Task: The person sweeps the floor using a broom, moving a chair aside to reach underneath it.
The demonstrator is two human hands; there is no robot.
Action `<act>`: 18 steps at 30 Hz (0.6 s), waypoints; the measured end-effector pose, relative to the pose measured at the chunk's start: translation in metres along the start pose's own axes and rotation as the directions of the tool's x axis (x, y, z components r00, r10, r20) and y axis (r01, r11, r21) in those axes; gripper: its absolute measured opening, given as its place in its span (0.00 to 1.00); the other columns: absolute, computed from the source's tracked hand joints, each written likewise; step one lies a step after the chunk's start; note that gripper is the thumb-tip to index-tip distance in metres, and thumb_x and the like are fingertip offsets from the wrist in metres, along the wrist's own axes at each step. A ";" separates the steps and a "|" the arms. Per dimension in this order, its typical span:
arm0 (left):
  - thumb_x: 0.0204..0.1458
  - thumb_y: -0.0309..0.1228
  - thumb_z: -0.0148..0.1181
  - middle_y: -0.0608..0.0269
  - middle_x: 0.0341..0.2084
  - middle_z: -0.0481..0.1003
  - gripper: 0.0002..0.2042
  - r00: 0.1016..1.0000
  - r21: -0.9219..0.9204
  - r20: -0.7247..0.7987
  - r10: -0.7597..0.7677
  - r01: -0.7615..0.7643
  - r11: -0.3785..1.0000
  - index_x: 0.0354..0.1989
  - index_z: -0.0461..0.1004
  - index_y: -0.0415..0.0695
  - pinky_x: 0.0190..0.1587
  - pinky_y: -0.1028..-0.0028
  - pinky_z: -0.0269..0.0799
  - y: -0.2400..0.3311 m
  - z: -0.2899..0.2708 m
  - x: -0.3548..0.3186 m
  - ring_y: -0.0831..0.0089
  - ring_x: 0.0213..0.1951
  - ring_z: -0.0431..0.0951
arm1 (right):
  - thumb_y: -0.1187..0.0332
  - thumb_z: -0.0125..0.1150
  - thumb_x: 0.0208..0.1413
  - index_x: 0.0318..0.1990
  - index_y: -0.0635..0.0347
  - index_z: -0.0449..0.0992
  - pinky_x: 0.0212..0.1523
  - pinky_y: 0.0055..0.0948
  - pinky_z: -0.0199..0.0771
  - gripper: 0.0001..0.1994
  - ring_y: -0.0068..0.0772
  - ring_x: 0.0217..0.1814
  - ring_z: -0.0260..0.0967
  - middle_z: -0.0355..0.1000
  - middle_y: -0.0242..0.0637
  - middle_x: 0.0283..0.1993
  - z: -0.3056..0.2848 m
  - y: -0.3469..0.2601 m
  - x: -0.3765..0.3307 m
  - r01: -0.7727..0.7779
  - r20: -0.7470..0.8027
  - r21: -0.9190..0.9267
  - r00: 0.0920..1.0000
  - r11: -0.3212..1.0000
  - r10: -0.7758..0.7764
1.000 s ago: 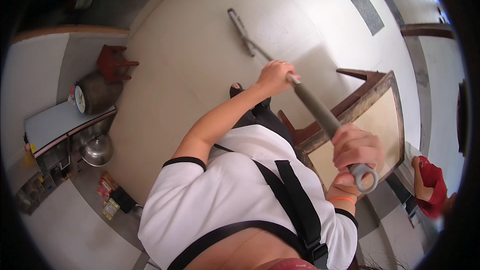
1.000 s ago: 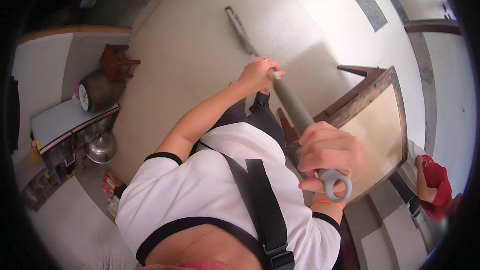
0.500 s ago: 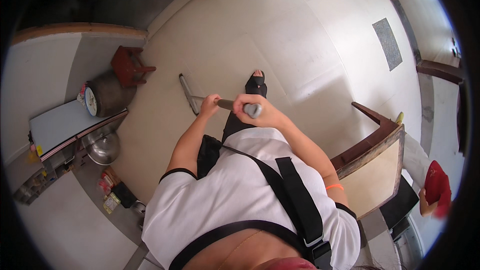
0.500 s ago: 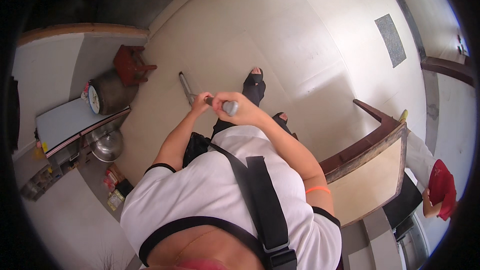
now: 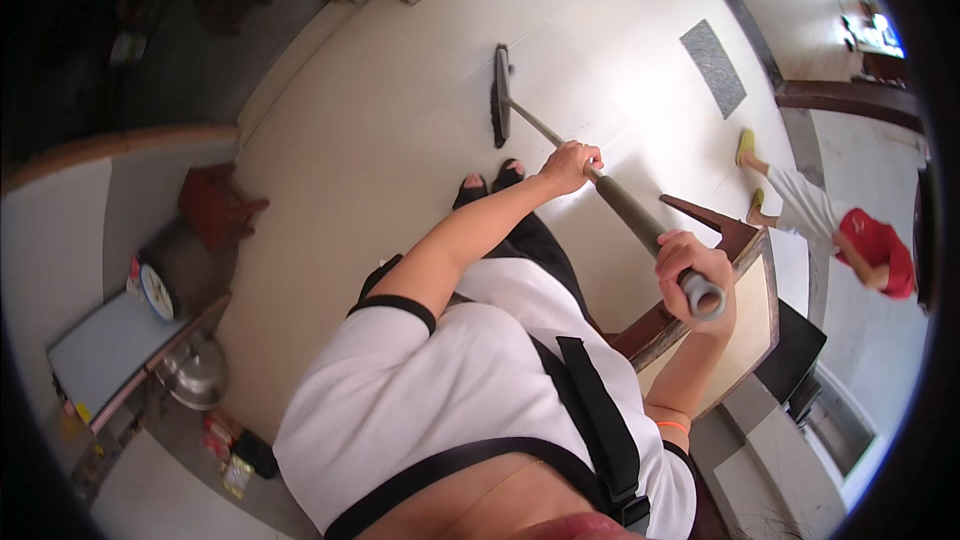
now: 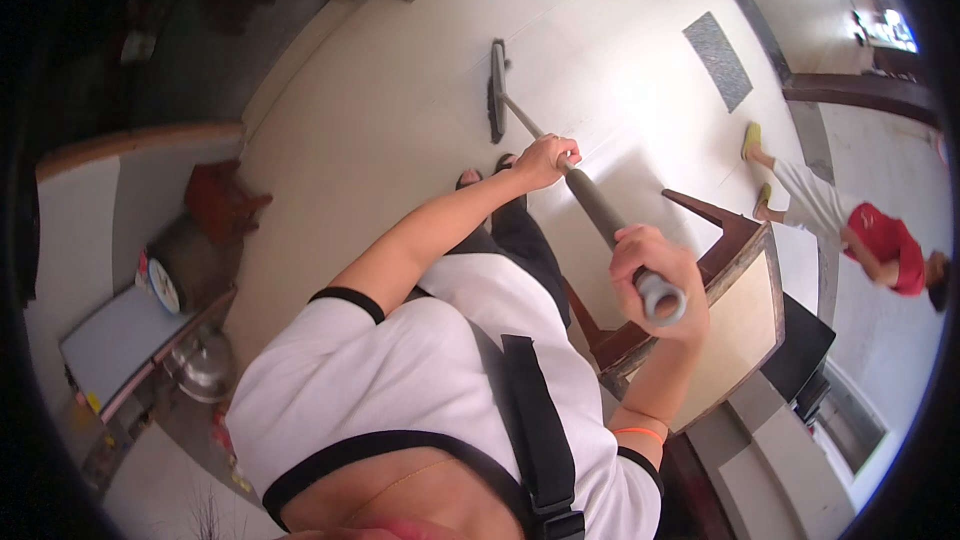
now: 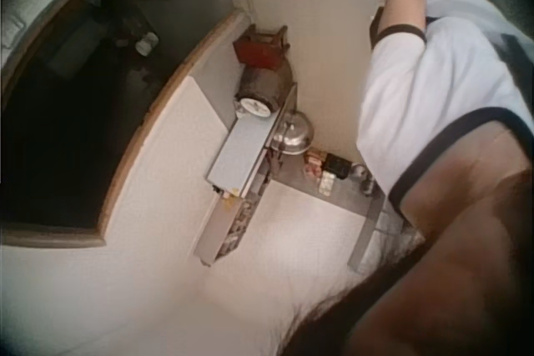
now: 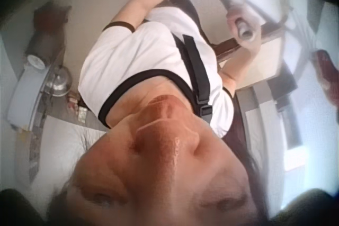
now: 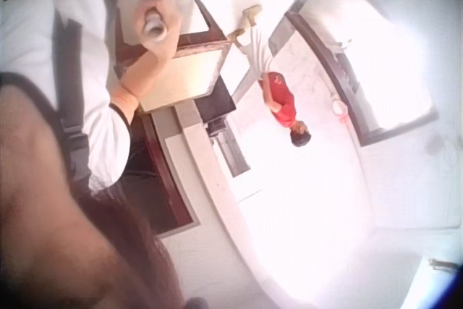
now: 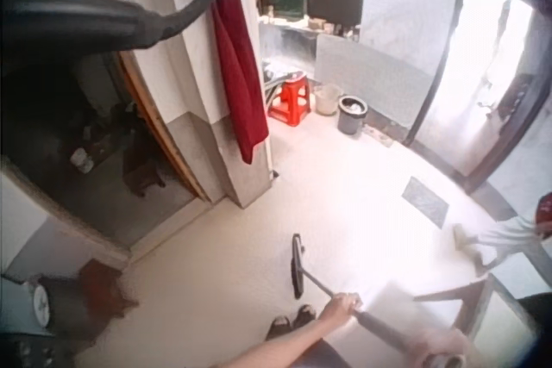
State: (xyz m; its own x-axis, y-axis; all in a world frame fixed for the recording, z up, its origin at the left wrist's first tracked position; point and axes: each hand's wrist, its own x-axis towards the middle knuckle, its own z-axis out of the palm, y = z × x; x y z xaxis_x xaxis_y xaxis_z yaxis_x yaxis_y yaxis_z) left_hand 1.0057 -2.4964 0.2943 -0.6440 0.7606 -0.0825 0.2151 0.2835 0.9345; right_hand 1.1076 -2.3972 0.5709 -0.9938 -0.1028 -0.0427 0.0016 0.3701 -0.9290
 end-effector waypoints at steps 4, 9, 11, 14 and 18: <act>0.42 0.31 0.55 0.56 0.20 0.72 0.06 0.995 0.013 0.044 0.088 -0.089 0.996 0.21 0.71 0.42 0.34 0.65 0.65 0.026 -0.006 0.024 0.58 0.31 0.70 | 0.79 0.54 0.25 0.15 0.59 0.66 0.40 0.34 0.65 0.06 0.30 0.21 0.62 0.64 0.31 0.17 -0.017 -0.013 -0.004 0.063 -0.005 0.028 0.998 0.998 -0.063; 0.41 0.33 0.58 0.55 0.20 0.71 0.08 0.991 0.196 0.016 0.135 -0.136 0.971 0.20 0.71 0.42 0.32 0.64 0.64 0.040 -0.051 0.021 0.56 0.28 0.70 | 0.79 0.56 0.31 0.18 0.61 0.68 0.36 0.31 0.66 0.04 0.30 0.22 0.64 0.67 0.33 0.20 -0.045 0.002 0.014 0.267 -0.081 0.273 0.964 0.924 -0.255; 0.40 0.31 0.59 0.53 0.21 0.72 0.07 0.999 0.231 -0.038 0.013 -0.004 0.973 0.20 0.71 0.40 0.31 0.66 0.65 0.019 -0.080 0.011 0.56 0.28 0.71 | 0.79 0.56 0.34 0.21 0.62 0.69 0.34 0.27 0.66 0.04 0.29 0.23 0.65 0.68 0.33 0.21 -0.038 0.018 0.041 0.325 -0.124 0.298 0.946 0.898 -0.301; 0.41 0.30 0.58 0.52 0.21 0.72 0.07 0.973 0.251 -0.196 -0.122 0.171 0.953 0.22 0.71 0.39 0.28 0.69 0.65 -0.021 -0.128 -0.016 0.59 0.26 0.72 | 0.80 0.56 0.39 0.28 0.61 0.70 0.32 0.21 0.65 0.06 0.22 0.26 0.65 0.68 0.31 0.23 -0.011 0.040 0.090 0.172 -0.009 0.418 0.983 0.892 -0.186; 0.42 0.27 0.53 0.52 0.20 0.70 0.03 0.855 0.163 -0.374 -0.358 0.441 0.883 0.23 0.71 0.41 0.30 0.67 0.66 -0.087 -0.186 -0.070 0.55 0.28 0.71 | 0.74 0.62 0.42 0.29 0.61 0.69 0.31 0.19 0.63 0.08 0.18 0.26 0.63 0.67 0.30 0.24 0.047 0.056 0.158 -0.033 0.306 0.535 0.939 0.844 -0.157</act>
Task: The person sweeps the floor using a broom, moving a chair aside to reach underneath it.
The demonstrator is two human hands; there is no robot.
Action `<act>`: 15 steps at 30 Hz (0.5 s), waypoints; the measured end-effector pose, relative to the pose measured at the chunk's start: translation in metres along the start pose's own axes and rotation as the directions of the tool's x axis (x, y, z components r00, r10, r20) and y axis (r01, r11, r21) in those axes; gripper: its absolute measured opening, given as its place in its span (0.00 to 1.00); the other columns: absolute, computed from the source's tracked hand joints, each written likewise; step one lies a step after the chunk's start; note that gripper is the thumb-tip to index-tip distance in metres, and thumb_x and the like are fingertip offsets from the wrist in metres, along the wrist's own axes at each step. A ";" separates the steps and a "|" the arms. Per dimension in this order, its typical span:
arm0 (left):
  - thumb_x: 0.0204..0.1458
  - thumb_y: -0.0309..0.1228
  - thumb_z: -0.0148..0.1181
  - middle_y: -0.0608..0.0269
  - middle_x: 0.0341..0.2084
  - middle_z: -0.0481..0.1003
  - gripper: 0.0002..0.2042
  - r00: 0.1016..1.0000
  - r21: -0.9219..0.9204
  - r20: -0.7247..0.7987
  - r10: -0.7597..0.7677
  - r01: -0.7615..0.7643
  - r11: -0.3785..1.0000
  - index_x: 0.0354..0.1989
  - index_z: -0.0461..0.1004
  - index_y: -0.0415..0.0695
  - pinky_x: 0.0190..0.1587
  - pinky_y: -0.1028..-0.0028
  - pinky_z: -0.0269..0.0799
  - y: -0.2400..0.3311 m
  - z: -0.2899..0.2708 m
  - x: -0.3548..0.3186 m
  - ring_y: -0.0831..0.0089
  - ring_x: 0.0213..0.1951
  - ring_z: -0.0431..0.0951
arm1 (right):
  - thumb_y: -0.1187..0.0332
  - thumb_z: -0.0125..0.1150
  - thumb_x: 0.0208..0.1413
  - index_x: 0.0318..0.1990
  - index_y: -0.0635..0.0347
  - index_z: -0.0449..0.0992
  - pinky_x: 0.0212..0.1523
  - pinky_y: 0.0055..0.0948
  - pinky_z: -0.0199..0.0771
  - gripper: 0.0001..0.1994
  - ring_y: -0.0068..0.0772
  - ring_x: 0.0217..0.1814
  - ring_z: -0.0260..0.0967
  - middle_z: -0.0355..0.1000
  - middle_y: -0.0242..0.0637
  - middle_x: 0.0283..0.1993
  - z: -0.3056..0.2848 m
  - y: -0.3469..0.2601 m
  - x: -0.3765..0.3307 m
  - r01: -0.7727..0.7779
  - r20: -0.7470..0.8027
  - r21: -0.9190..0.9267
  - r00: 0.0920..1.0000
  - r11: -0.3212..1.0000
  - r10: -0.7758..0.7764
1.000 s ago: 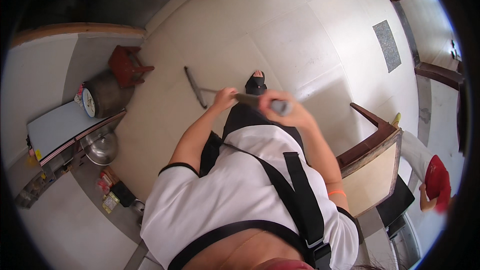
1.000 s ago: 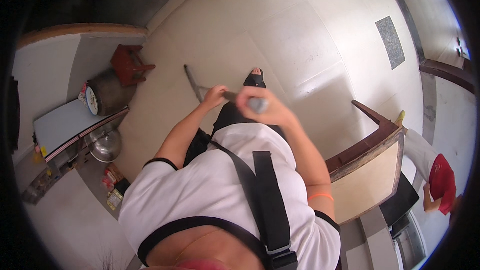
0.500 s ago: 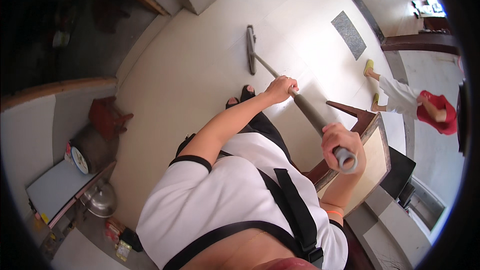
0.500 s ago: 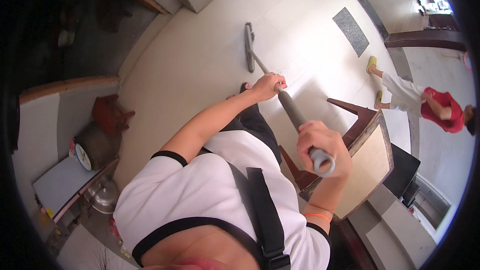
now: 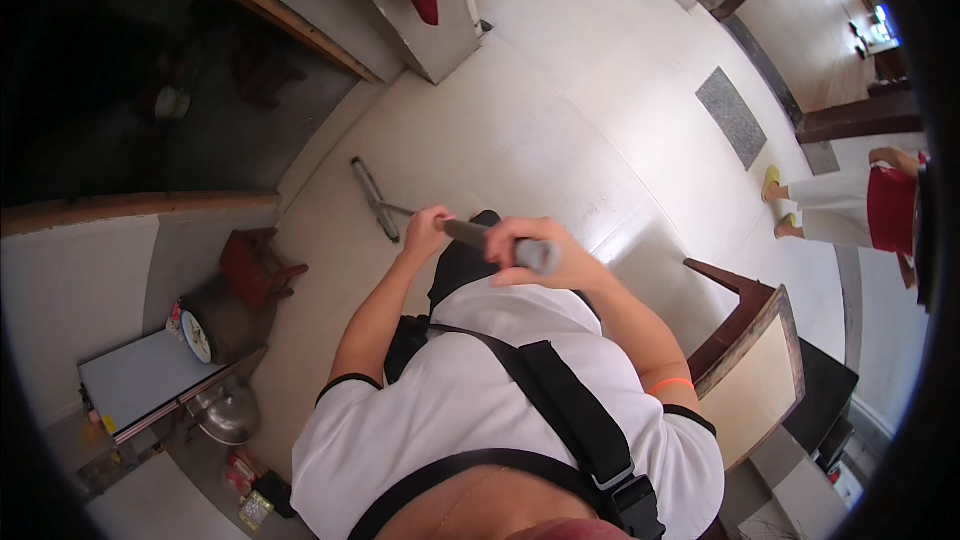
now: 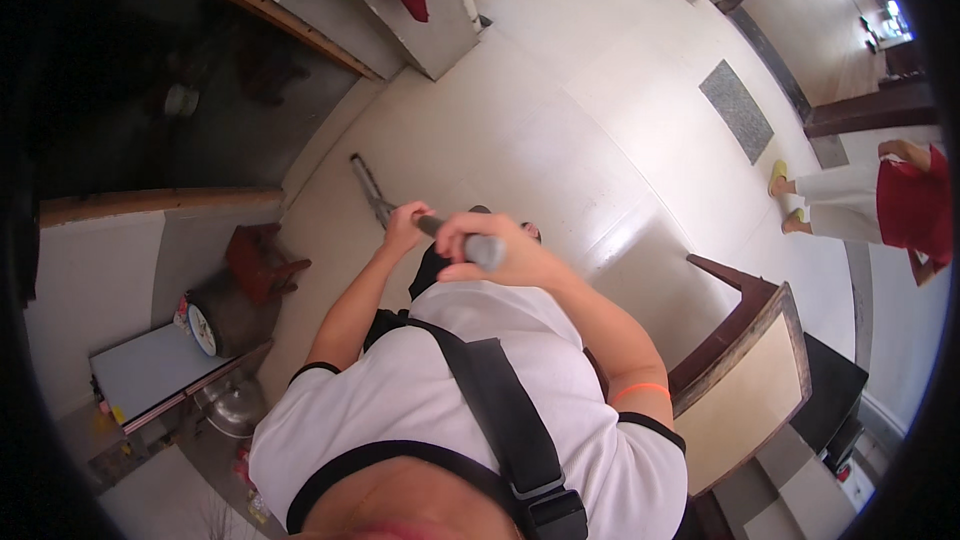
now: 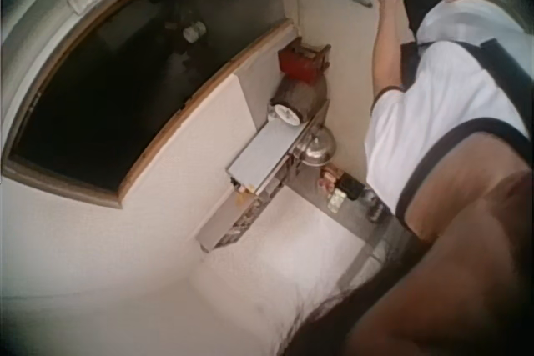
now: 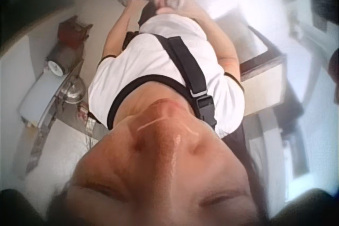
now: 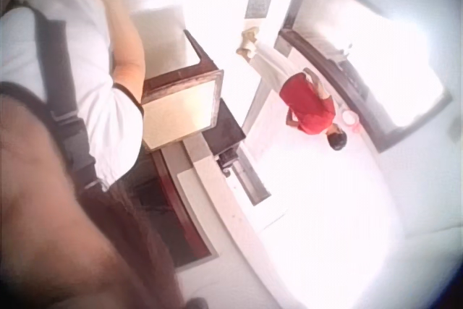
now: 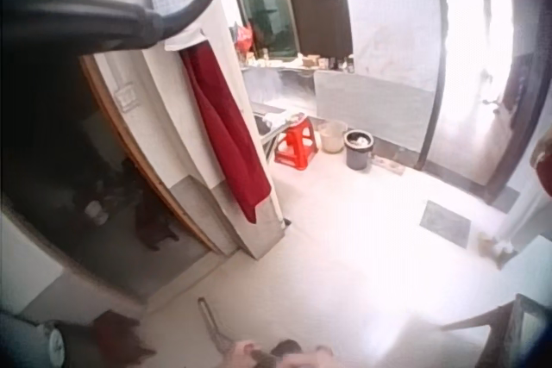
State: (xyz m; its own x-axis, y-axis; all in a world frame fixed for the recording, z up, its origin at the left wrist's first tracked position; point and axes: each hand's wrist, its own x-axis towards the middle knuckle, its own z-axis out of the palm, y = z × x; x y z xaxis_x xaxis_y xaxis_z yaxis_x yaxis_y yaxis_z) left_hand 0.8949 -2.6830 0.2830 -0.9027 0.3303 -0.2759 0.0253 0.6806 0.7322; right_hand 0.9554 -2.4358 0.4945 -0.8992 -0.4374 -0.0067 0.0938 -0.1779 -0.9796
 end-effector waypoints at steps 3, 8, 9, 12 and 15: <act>0.41 0.28 0.53 0.54 0.20 0.70 0.03 0.988 0.018 -0.152 -0.033 0.036 0.999 0.23 0.71 0.42 0.31 0.69 0.66 -0.068 -0.031 0.001 0.59 0.28 0.71 | 0.75 0.61 0.44 0.29 0.61 0.68 0.28 0.18 0.61 0.06 0.16 0.25 0.60 0.64 0.27 0.22 0.024 0.049 0.065 0.039 0.128 0.031 0.991 0.999 -0.043; 0.39 0.27 0.52 0.54 0.22 0.70 0.03 0.961 -0.067 -0.231 -0.154 0.143 0.987 0.23 0.70 0.42 0.31 0.69 0.65 -0.148 -0.061 0.043 0.61 0.28 0.71 | 0.77 0.55 0.45 0.28 0.62 0.68 0.29 0.17 0.61 0.03 0.16 0.26 0.60 0.63 0.26 0.22 0.031 0.083 0.158 0.044 0.018 0.052 0.999 0.998 -0.045; 0.39 0.27 0.52 0.54 0.22 0.70 0.03 0.971 -0.066 -0.200 -0.132 0.121 0.990 0.23 0.70 0.42 0.31 0.69 0.66 -0.158 -0.064 0.063 0.61 0.29 0.72 | 0.78 0.54 0.45 0.27 0.62 0.68 0.29 0.17 0.61 0.02 0.16 0.27 0.60 0.63 0.26 0.22 0.024 0.086 0.175 0.032 -0.020 0.065 0.999 0.997 -0.031; 0.39 0.26 0.51 0.56 0.22 0.70 0.04 0.982 -0.027 -0.083 -0.171 0.169 0.985 0.24 0.70 0.44 0.32 0.68 0.66 -0.140 -0.059 0.133 0.59 0.30 0.72 | 0.77 0.55 0.44 0.28 0.63 0.69 0.33 0.18 0.63 0.03 0.17 0.29 0.63 0.66 0.29 0.24 -0.014 0.070 0.197 -0.024 -0.243 -0.004 0.970 1.000 0.023; 0.38 0.27 0.53 0.57 0.22 0.71 0.03 1.000 0.116 -0.019 0.011 -0.009 0.993 0.24 0.71 0.47 0.32 0.62 0.65 -0.083 -0.044 0.183 0.57 0.30 0.70 | 0.76 0.54 0.46 0.29 0.61 0.68 0.31 0.18 0.62 0.02 0.17 0.28 0.62 0.66 0.27 0.24 -0.043 0.059 0.184 -0.101 -0.434 -0.055 0.899 0.993 0.068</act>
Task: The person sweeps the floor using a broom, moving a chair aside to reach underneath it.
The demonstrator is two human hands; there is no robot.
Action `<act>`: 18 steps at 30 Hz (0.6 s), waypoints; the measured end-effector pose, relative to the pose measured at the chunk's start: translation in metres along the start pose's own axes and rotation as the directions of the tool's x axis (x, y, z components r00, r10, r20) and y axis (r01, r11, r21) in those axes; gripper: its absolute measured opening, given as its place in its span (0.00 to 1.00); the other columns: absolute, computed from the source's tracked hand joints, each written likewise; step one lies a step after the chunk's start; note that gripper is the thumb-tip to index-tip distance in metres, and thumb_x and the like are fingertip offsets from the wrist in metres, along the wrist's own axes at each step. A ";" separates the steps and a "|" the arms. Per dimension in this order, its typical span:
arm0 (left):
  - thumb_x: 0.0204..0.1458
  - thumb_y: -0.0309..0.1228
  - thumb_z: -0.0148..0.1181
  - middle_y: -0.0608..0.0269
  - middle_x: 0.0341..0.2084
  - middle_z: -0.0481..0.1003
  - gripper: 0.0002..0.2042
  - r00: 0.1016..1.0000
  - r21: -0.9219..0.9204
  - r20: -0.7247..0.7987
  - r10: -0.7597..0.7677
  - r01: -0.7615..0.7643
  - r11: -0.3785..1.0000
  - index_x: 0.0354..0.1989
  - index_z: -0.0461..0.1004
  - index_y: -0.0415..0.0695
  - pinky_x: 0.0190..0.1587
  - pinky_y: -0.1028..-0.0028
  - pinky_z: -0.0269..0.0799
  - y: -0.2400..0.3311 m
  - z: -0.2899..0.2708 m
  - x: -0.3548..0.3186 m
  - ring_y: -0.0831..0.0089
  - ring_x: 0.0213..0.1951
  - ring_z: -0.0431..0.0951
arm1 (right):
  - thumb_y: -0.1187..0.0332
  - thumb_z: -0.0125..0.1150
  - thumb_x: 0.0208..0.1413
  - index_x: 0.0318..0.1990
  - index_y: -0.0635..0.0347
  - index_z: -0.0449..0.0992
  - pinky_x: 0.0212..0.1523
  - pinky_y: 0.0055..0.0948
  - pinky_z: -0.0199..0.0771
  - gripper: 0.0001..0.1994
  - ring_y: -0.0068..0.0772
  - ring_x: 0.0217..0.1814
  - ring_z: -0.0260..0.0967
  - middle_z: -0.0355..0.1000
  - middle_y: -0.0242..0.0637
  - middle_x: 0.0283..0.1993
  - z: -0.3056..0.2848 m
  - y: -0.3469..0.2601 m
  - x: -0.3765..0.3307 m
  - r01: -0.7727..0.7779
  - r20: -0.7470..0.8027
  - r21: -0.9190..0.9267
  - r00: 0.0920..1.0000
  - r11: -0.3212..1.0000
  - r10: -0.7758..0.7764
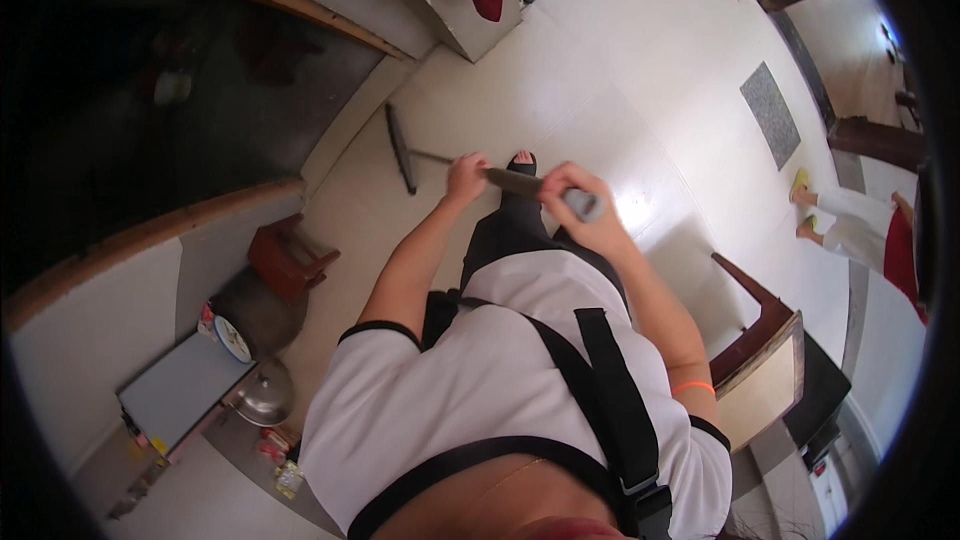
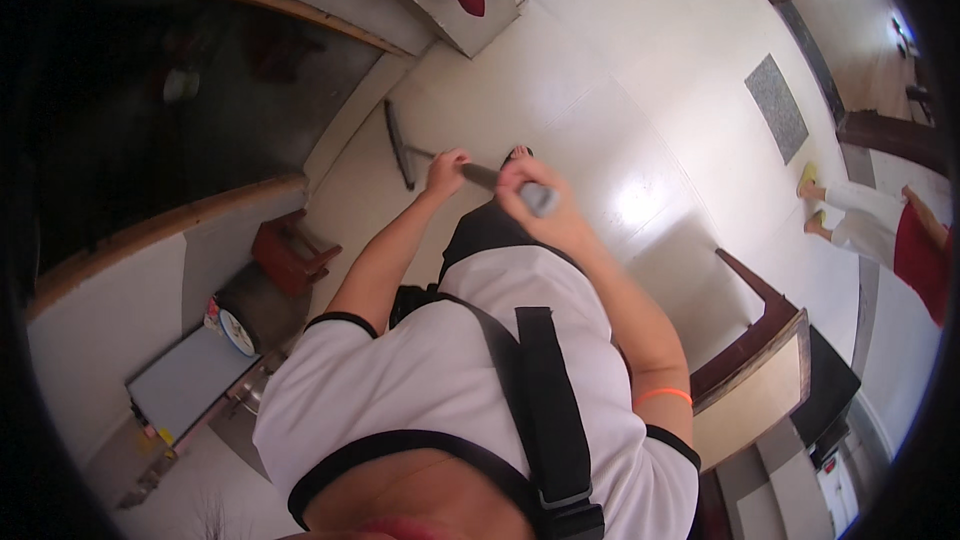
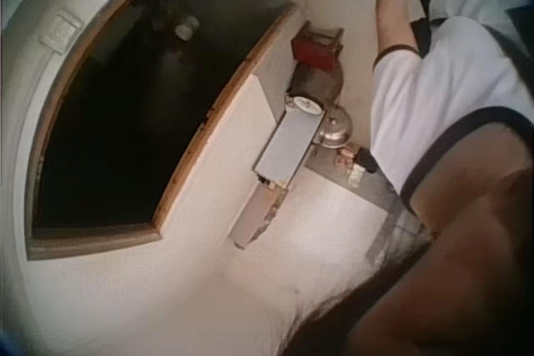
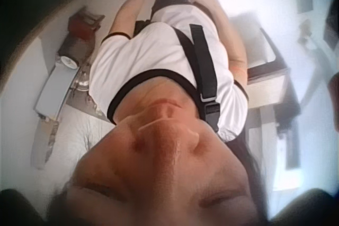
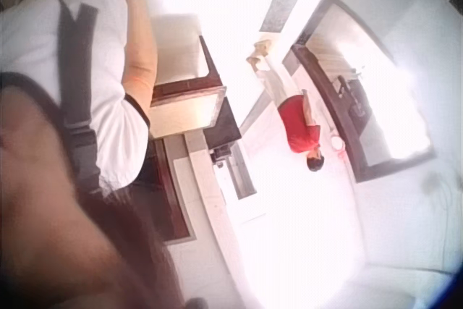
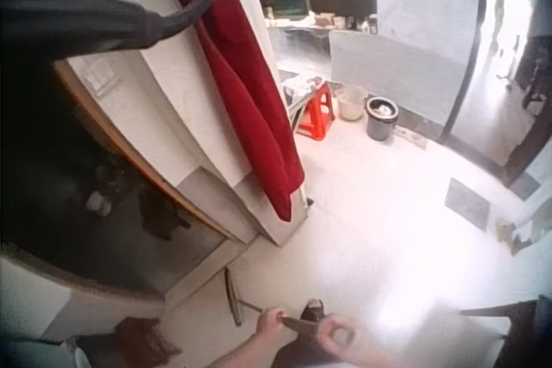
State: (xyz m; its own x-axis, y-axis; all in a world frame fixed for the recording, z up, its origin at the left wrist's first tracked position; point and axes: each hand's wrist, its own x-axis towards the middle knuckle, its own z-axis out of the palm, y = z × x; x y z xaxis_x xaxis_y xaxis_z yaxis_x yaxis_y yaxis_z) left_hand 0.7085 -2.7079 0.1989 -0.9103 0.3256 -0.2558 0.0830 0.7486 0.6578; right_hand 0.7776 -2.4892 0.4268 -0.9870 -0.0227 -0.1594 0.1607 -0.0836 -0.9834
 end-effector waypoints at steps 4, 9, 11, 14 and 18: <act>0.38 0.27 0.53 0.59 0.21 0.72 0.03 0.948 -0.085 0.152 0.279 -0.269 0.959 0.23 0.72 0.46 0.33 0.64 0.65 0.074 0.006 0.040 0.57 0.30 0.70 | 0.77 0.54 0.45 0.28 0.62 0.67 0.29 0.17 0.61 0.03 0.15 0.25 0.60 0.64 0.27 0.21 -0.026 -0.041 -0.024 -0.097 -0.259 -0.127 0.964 0.987 0.061; 0.37 0.26 0.54 0.62 0.21 0.73 0.03 0.851 -0.109 0.298 0.433 -0.421 0.901 0.22 0.73 0.47 0.35 0.66 0.65 0.146 -0.048 0.037 0.60 0.31 0.70 | 0.81 0.53 0.41 0.25 0.63 0.66 0.37 0.27 0.65 0.05 0.24 0.25 0.63 0.64 0.32 0.20 -0.032 -0.125 -0.038 0.267 -0.254 -0.109 0.924 0.957 -0.287; 0.37 0.26 0.54 0.62 0.21 0.73 0.03 0.815 -0.082 0.337 0.471 -0.473 0.877 0.21 0.73 0.46 0.36 0.66 0.64 0.167 -0.070 0.041 0.61 0.31 0.69 | 0.82 0.53 0.41 0.24 0.63 0.66 0.40 0.30 0.66 0.05 0.26 0.25 0.64 0.64 0.32 0.20 -0.031 -0.136 -0.034 0.330 -0.282 -0.066 0.899 0.942 -0.335; 0.37 0.27 0.55 0.62 0.21 0.72 0.02 0.852 -0.091 0.233 0.470 -0.462 0.882 0.21 0.73 0.46 0.37 0.66 0.64 0.138 -0.071 0.057 0.60 0.31 0.69 | 0.81 0.54 0.41 0.25 0.62 0.66 0.41 0.32 0.66 0.05 0.26 0.26 0.65 0.65 0.33 0.21 -0.032 -0.122 -0.023 0.256 -0.301 -0.047 0.918 0.966 -0.258; 0.35 0.28 0.58 0.59 0.20 0.71 0.03 0.890 -0.047 0.250 0.381 -0.381 0.923 0.18 0.70 0.45 0.33 0.65 0.65 0.071 -0.046 0.099 0.57 0.31 0.69 | 0.79 0.53 0.45 0.27 0.62 0.65 0.40 0.23 0.65 0.04 0.22 0.29 0.66 0.67 0.32 0.23 -0.001 -0.058 0.005 0.016 -0.418 -0.044 0.908 0.999 -0.033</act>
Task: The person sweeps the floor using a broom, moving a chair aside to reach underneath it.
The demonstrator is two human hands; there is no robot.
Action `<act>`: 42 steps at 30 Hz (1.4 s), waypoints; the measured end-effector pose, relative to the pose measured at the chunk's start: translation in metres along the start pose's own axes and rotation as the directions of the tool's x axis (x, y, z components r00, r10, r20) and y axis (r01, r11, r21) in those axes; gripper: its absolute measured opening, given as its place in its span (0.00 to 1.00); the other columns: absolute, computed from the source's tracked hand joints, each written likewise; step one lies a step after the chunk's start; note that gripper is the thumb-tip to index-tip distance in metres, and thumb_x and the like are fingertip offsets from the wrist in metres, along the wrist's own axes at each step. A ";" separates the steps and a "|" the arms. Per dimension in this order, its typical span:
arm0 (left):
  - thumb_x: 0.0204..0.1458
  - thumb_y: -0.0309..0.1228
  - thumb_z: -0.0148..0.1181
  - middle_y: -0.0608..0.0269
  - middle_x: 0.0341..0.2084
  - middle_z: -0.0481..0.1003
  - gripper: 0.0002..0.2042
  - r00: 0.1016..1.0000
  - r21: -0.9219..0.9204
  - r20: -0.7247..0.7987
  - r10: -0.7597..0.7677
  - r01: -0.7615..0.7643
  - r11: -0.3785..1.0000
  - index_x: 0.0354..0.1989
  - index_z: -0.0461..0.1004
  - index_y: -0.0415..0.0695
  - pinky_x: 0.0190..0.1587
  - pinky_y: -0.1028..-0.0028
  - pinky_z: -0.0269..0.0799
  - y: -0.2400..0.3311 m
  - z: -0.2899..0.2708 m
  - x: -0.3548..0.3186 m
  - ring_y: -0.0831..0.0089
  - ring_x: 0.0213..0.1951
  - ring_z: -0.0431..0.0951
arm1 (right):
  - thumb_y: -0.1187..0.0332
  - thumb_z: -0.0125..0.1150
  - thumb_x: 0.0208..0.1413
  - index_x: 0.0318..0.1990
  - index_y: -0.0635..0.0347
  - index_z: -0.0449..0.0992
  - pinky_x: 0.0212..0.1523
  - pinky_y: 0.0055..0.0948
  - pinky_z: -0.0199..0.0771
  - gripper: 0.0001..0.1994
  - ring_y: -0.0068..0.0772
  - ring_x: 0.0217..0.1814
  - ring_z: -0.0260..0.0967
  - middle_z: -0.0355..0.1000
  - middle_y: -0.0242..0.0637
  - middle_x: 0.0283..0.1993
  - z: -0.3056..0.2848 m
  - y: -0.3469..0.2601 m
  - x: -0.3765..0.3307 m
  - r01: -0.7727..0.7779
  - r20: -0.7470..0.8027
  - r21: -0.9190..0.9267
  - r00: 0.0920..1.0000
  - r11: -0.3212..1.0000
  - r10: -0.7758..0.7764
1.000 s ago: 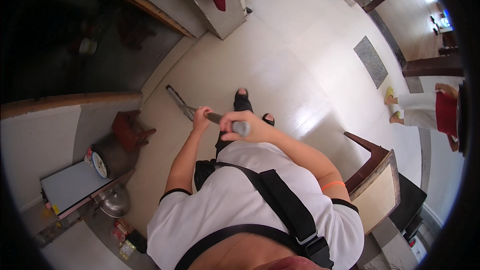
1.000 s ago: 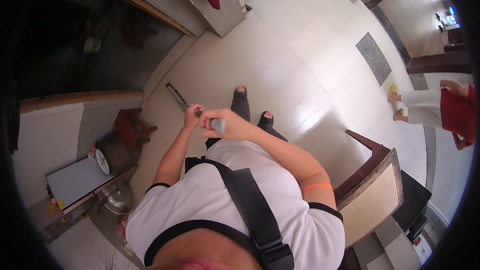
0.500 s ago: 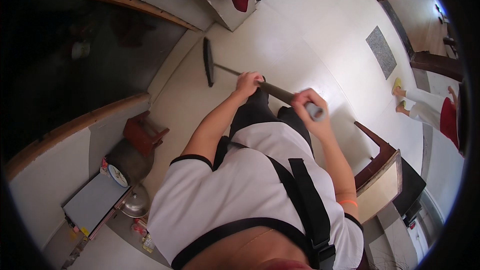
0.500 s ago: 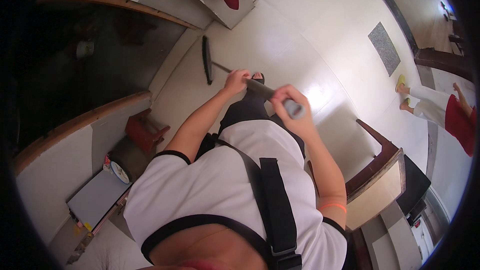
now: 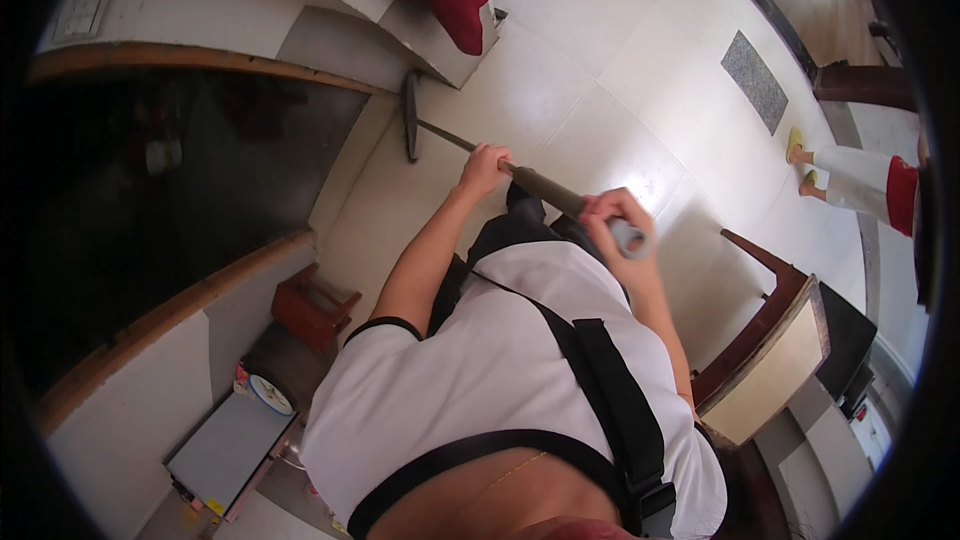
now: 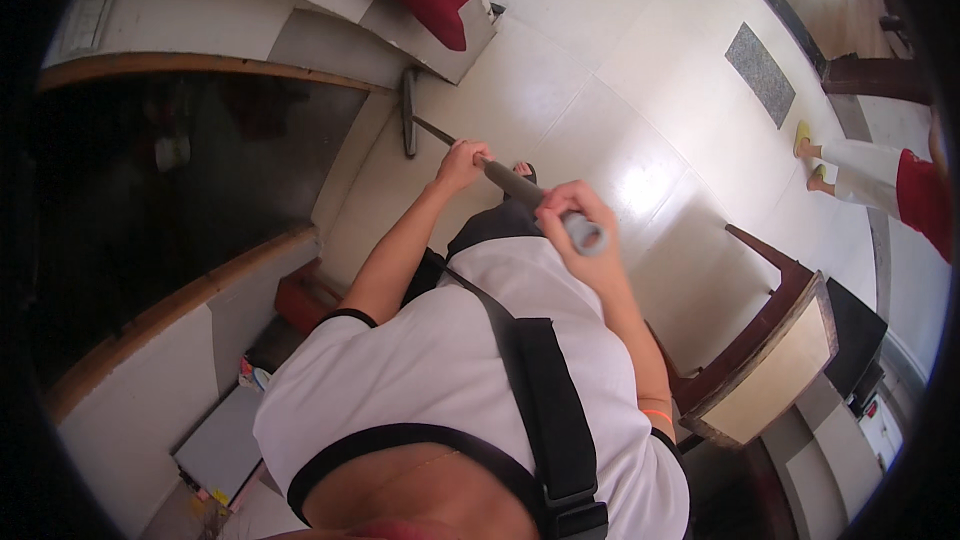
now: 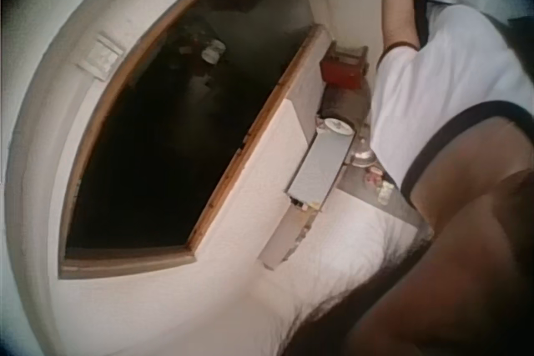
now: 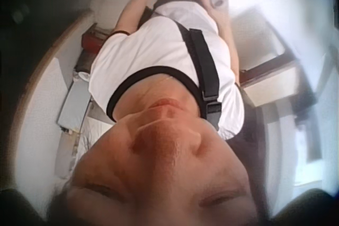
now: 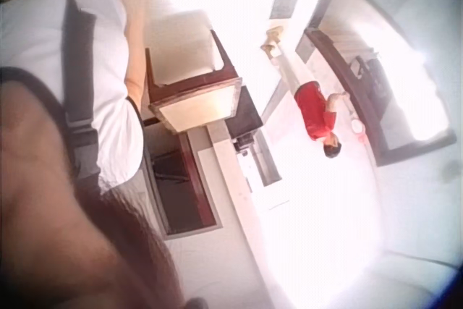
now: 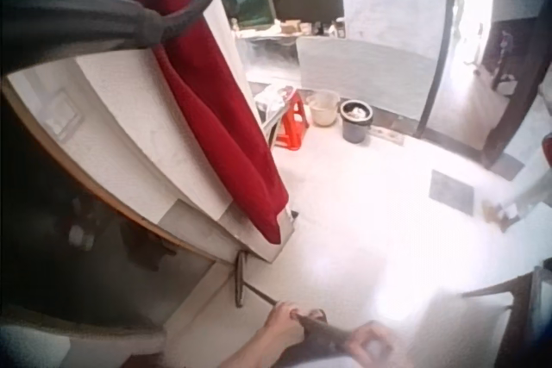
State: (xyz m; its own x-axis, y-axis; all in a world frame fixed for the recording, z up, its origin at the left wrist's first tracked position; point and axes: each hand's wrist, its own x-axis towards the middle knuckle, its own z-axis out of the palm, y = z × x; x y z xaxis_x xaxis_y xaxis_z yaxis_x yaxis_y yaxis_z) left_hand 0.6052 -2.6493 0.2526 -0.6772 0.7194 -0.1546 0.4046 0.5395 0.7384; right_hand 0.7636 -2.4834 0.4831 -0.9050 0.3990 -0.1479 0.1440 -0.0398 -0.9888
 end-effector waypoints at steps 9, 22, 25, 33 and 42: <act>0.39 0.30 0.56 0.60 0.19 0.69 0.07 0.845 -0.073 0.466 0.262 -0.259 0.963 0.17 0.66 0.43 0.32 0.64 0.62 0.074 -0.005 -0.014 0.59 0.31 0.67 | 0.79 0.52 0.43 0.25 0.62 0.64 0.43 0.35 0.67 0.04 0.28 0.30 0.67 0.67 0.35 0.22 -0.035 -0.051 -0.045 0.148 -0.088 0.018 0.985 0.989 -0.146; 0.40 0.33 0.54 0.58 0.23 0.73 0.04 0.935 0.071 0.342 0.098 -0.129 0.989 0.22 0.71 0.47 0.35 0.60 0.66 0.006 0.054 0.005 0.55 0.31 0.71 | 0.80 0.51 0.44 0.24 0.61 0.64 0.47 0.29 0.63 0.04 0.22 0.30 0.64 0.64 0.31 0.21 -0.027 0.014 -0.026 -0.085 -0.174 0.098 0.980 0.991 0.101; 0.40 0.36 0.56 0.55 0.23 0.73 0.08 0.776 0.056 0.587 0.230 -0.322 0.945 0.25 0.72 0.46 0.34 0.60 0.67 0.059 0.069 0.015 0.54 0.31 0.72 | 0.78 0.52 0.44 0.25 0.62 0.63 0.46 0.33 0.64 0.04 0.22 0.26 0.62 0.62 0.29 0.19 -0.057 -0.011 -0.052 -0.123 -0.263 0.037 0.956 0.992 0.129; 0.40 0.34 0.56 0.55 0.24 0.71 0.09 0.804 -0.091 0.536 0.257 -0.247 0.965 0.19 0.70 0.42 0.35 0.61 0.66 0.153 0.038 -0.012 0.55 0.32 0.69 | 0.77 0.57 0.35 0.20 0.60 0.66 0.40 0.35 0.66 0.05 0.29 0.22 0.63 0.64 0.33 0.16 -0.114 -0.077 -0.053 0.160 0.228 0.035 0.960 0.986 -0.164; 0.38 0.33 0.55 0.53 0.26 0.73 0.06 0.864 0.243 0.436 -0.252 0.157 0.957 0.23 0.74 0.44 0.35 0.59 0.68 -0.001 0.062 -0.020 0.53 0.33 0.72 | 0.80 0.54 0.43 0.22 0.61 0.66 0.38 0.21 0.63 0.04 0.21 0.29 0.62 0.65 0.28 0.24 -0.080 0.029 0.036 -0.192 0.464 0.112 0.878 0.975 0.120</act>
State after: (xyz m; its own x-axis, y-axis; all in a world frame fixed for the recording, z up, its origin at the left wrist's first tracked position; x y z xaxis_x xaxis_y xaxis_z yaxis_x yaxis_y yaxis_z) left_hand 0.6565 -2.6371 0.2138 -0.4191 0.6764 -0.6057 0.4304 0.7354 0.5234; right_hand 0.7670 -2.3967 0.4511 -0.9629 -0.0795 -0.2579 0.2693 -0.2177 -0.9381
